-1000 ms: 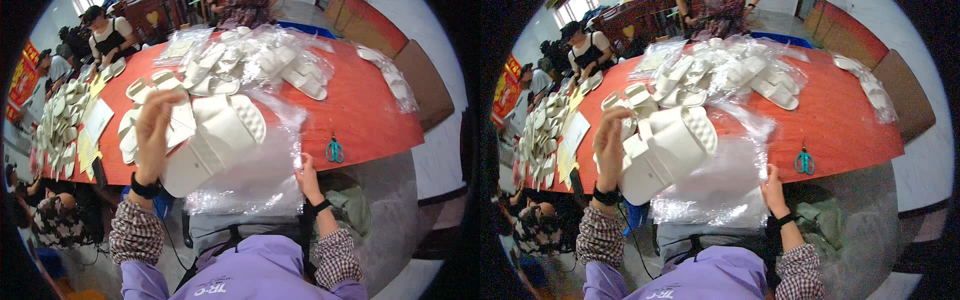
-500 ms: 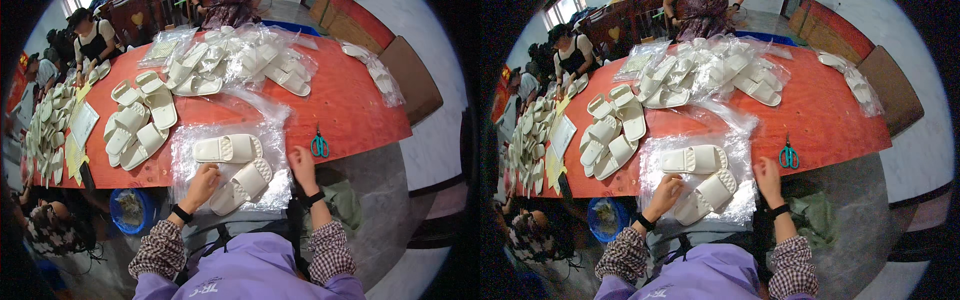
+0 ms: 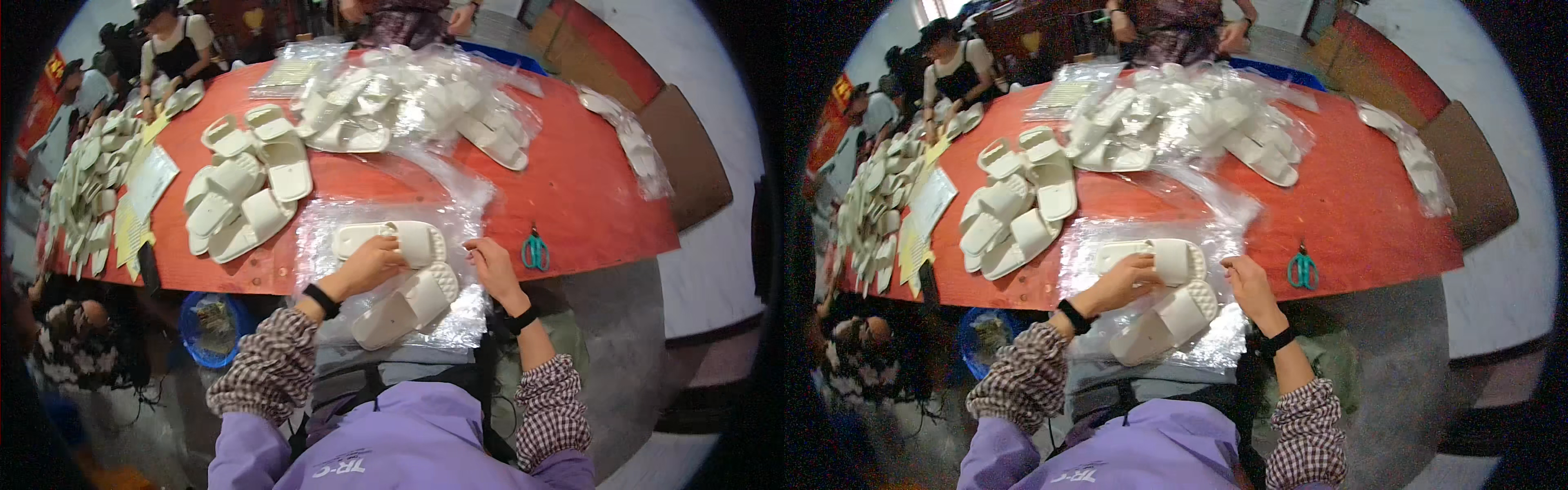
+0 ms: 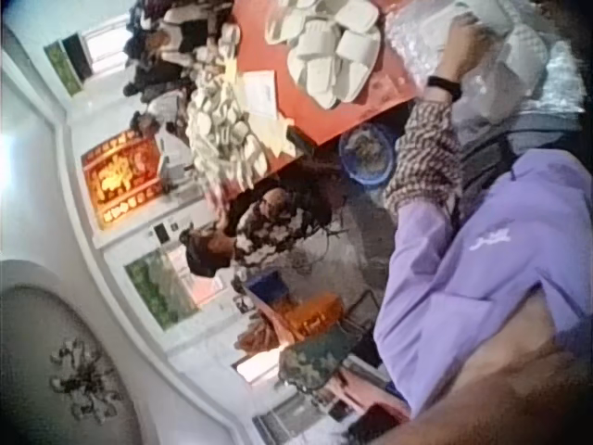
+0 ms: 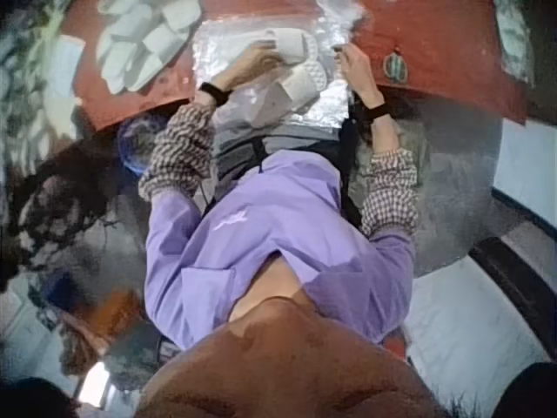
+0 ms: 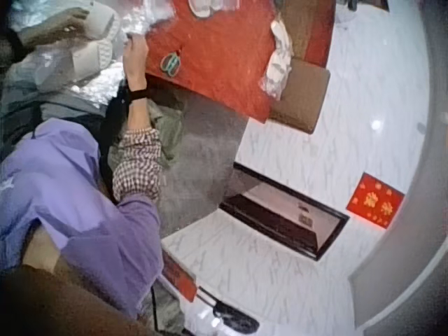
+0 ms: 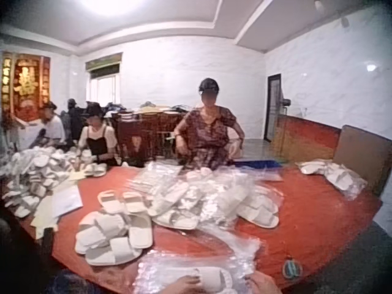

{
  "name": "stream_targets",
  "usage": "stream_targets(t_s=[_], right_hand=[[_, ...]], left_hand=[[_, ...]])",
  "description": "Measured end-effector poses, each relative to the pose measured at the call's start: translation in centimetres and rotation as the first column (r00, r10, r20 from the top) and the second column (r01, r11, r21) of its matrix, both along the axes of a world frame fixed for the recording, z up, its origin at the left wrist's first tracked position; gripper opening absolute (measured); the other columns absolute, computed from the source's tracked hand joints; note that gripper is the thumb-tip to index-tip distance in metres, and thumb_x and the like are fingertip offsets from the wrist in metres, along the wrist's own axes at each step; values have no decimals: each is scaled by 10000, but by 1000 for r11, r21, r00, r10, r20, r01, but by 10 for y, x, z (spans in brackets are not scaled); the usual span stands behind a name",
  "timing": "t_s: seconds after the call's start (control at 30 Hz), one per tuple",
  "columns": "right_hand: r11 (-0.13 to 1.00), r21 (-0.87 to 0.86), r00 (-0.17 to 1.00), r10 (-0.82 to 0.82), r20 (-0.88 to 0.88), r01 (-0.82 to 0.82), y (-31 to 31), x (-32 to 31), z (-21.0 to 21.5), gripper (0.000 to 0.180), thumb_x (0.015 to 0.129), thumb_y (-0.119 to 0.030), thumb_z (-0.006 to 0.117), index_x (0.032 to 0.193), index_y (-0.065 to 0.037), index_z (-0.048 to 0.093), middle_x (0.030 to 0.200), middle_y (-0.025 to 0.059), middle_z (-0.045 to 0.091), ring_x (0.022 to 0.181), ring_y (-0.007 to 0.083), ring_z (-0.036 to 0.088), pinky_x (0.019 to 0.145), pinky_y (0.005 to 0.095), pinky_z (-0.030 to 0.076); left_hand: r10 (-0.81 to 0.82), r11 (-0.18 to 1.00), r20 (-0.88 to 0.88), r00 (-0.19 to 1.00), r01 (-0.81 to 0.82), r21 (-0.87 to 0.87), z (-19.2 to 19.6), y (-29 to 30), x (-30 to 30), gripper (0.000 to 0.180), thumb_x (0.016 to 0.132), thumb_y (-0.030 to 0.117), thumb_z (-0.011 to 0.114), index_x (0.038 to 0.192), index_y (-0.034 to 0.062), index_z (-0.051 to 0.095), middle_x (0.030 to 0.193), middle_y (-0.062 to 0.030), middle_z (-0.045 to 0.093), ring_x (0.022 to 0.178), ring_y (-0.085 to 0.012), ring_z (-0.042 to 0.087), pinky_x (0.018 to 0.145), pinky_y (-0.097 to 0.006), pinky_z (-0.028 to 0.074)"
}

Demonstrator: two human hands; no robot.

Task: Pairs of white slippers are being placed into plastic bags at a manufacturing station.

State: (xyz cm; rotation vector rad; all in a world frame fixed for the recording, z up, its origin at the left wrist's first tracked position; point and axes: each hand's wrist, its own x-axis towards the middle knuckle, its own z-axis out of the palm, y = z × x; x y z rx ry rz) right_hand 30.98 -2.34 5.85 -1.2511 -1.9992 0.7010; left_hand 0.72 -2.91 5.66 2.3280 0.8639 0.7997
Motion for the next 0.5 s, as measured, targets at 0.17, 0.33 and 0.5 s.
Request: stream_targets(t_s=[0.17,0.33,0.5], right_hand=[[988,-29,963,156,219,-153,9,10,-48,359,849,-16,539,1206,4,567,1106,181,588,1071,319,561,937,374,443],[975,-69,940,222,261,-211,41,43,-68,405,862,-24,528,1266,-5,540,1161,161,552,1097,298,510,974,387,395],[949,-179,926,298,234,-260,60,32,-93,445,864,-68,557,1299,11,503,1226,153,525,1124,298,494,1002,384,370]], left_hand=[[53,967,-98,994,-75,-243,-34,13,37,223,847,190,595,1004,74,703,926,-180,682,849,-363,633,787,-436,487],[248,936,-39,968,-250,-249,-16,17,58,242,810,256,592,833,53,720,834,-188,687,781,-351,663,732,-452,507],[375,817,-159,913,-407,-408,10,28,47,275,770,255,572,883,76,748,886,-188,702,840,-345,678,781,-448,512]])
